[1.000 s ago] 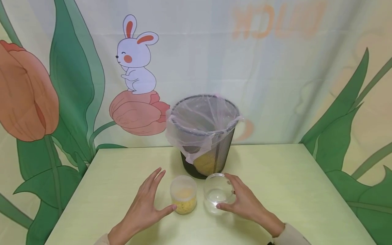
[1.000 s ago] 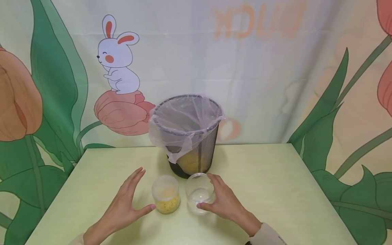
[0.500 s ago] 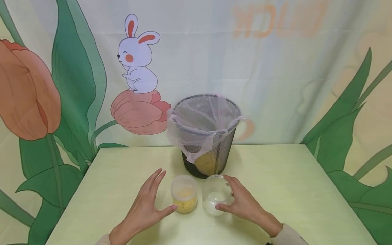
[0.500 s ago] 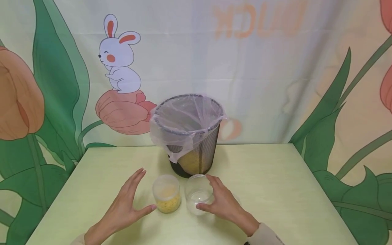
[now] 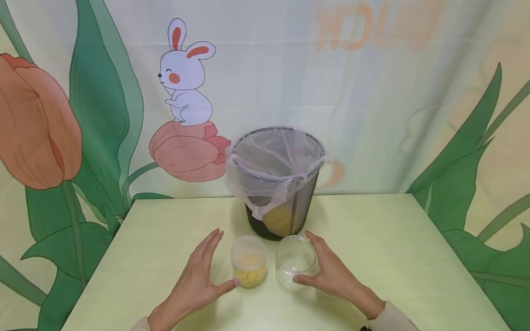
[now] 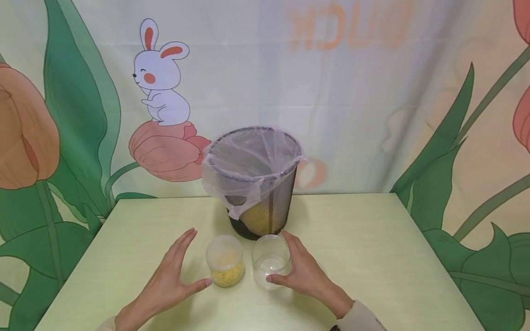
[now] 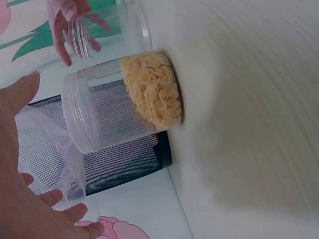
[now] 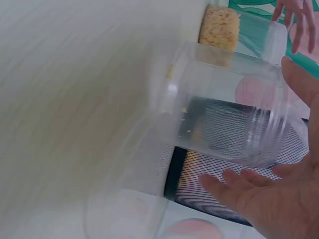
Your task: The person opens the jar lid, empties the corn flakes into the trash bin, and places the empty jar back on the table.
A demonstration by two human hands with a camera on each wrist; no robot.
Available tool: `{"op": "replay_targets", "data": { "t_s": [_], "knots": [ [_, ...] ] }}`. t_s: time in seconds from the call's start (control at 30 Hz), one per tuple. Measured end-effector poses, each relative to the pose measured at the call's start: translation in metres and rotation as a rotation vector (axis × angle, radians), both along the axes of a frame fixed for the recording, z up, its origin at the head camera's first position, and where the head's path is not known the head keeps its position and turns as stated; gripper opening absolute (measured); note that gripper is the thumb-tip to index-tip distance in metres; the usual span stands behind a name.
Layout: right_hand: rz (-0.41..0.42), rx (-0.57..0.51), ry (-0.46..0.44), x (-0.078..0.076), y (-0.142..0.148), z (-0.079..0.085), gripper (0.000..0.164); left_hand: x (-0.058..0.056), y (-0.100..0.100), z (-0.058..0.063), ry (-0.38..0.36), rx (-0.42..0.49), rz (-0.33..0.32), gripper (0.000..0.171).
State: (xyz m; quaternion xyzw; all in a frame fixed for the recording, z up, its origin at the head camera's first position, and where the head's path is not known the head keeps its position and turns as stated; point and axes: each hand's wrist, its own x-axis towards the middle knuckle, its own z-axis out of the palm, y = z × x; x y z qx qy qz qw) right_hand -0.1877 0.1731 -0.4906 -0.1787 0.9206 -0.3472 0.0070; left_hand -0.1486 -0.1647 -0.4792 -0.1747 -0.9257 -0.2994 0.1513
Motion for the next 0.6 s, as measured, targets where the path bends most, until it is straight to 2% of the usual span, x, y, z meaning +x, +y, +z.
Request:
{"op": "replay_targets", "data": {
  "t_s": [0.13, 0.37, 0.6],
  "knots": [
    [0.001, -0.008, 0.035, 0.002, 0.001, 0.013, 0.112, 0.001, 0.001, -0.002, -0.062, 0.038, 0.003, 0.119],
    [0.048, 0.009, 0.176, 0.003, 0.0, 0.04, 0.104, 0.004, 0.006, -0.009, -0.246, 0.212, -0.018, 0.121],
    [0.093, -0.013, 0.227, 0.008, -0.004, 0.057, 0.102, -0.001, 0.01, -0.014, -0.342, 0.311, -0.039, 0.122]
  ]
}}
